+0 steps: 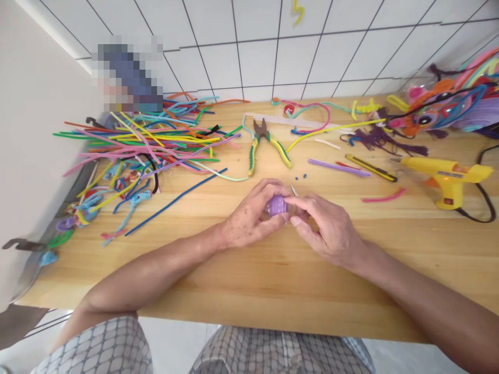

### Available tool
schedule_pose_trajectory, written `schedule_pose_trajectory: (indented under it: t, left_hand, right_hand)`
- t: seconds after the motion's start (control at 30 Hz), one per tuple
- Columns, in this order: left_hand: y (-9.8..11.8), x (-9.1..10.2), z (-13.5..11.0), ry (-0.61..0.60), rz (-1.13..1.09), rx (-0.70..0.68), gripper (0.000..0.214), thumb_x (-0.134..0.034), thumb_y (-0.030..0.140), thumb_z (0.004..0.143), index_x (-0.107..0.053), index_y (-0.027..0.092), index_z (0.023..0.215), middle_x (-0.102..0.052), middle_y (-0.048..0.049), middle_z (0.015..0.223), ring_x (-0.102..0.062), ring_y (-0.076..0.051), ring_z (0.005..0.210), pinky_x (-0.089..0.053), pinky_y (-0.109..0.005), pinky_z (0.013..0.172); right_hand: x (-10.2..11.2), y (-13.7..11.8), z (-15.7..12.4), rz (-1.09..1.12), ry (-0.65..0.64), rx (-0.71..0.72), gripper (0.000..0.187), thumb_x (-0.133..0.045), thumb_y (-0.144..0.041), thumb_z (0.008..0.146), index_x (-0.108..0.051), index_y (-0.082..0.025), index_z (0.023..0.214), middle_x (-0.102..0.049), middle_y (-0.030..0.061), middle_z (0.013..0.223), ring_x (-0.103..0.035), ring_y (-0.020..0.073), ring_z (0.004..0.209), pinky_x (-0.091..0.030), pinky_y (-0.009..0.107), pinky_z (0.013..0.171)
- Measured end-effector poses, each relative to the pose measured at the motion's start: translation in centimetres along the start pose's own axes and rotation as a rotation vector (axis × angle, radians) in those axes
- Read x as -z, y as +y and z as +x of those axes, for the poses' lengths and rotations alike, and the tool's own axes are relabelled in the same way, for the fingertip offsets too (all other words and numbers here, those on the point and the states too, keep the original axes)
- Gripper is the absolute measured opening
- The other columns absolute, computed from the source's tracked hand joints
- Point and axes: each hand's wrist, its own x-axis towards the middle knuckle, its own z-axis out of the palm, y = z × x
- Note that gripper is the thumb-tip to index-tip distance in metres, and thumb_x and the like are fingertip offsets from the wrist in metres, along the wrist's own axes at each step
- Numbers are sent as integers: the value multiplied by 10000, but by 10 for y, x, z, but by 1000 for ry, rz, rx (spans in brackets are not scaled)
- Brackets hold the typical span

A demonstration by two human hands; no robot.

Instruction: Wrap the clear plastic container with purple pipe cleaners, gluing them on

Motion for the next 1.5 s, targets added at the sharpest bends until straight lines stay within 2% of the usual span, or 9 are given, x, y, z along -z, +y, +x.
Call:
schedule_pose_trajectory:
  t: [0.27, 0.47, 0.6, 0.8, 1.0, 1.2, 1.5]
  left_hand:
    - [2, -1, -1, 12, -32, 34, 303, -635, 379, 1084, -580, 227, 1340, -653, -136, 1333, -626, -272, 1306, -549, -469, 1138]
    - [-1, 0, -4, 21, -79, 48, 291, -562, 393, 1113, -585, 218, 1343, -638, -142, 1345, -621, -271, 1303, -537, -463, 1146]
    - [-4, 0, -6, 42, -141, 25, 287, -487, 378, 1133, -585, 214, 1348, -646, -136, 1342, -619, -268, 1304, -517, -457, 1164]
    - [-5, -1, -6, 91, -181, 78, 275, -510, 393, 1117, -608, 211, 1298, -669, -116, 1291, -654, -257, 1239, -539, -433, 1121]
    - [-3, -2, -5, 112, -197, 72, 243, -567, 381, 1094, -626, 208, 1253, -684, -121, 1264, -675, -248, 1211, -563, -423, 1084]
    - [0, -2, -6, 118, -188, 136, 256, -591, 422, 1091, -627, 207, 1227, -698, -126, 1244, -691, -243, 1190, -579, -417, 1060]
    - [1, -4, -6, 129, -199, 131, 228, -592, 400, 1084, -617, 214, 1214, -682, -124, 1252, -685, -244, 1189, -572, -423, 1058]
  right_hand:
    - [-13, 6, -2, 26, 45, -47, 412, -686, -213, 978, -586, -241, 1377, -713, 126, 1218, -724, 284, 1094, -642, 432, 881]
    - [-18, 6, 0, 117, 66, -76, 443, -726, -210, 953, -577, -256, 1368, -666, 136, 1290, -694, 304, 1201, -639, 478, 980]
    - [-19, 4, 3, 156, 52, -95, 462, -732, -200, 926, -587, -274, 1359, -671, 128, 1294, -695, 315, 1201, -635, 492, 993]
    - [-27, 1, 7, 164, 90, -126, 514, -731, -146, 845, -594, -270, 1325, -664, 124, 1269, -694, 319, 1188, -636, 494, 985]
    - [-30, -4, 5, 169, 112, -147, 491, -735, -162, 863, -587, -281, 1316, -660, 122, 1273, -700, 318, 1174, -647, 492, 964]
    - [-32, -6, 6, 172, 129, -140, 472, -739, -150, 866, -585, -287, 1290, -675, 109, 1236, -716, 311, 1127, -662, 474, 905]
    - [-31, -8, 7, 170, 133, -130, 479, -744, -140, 867, -579, -292, 1290, -685, 100, 1229, -710, 313, 1144, -663, 484, 920]
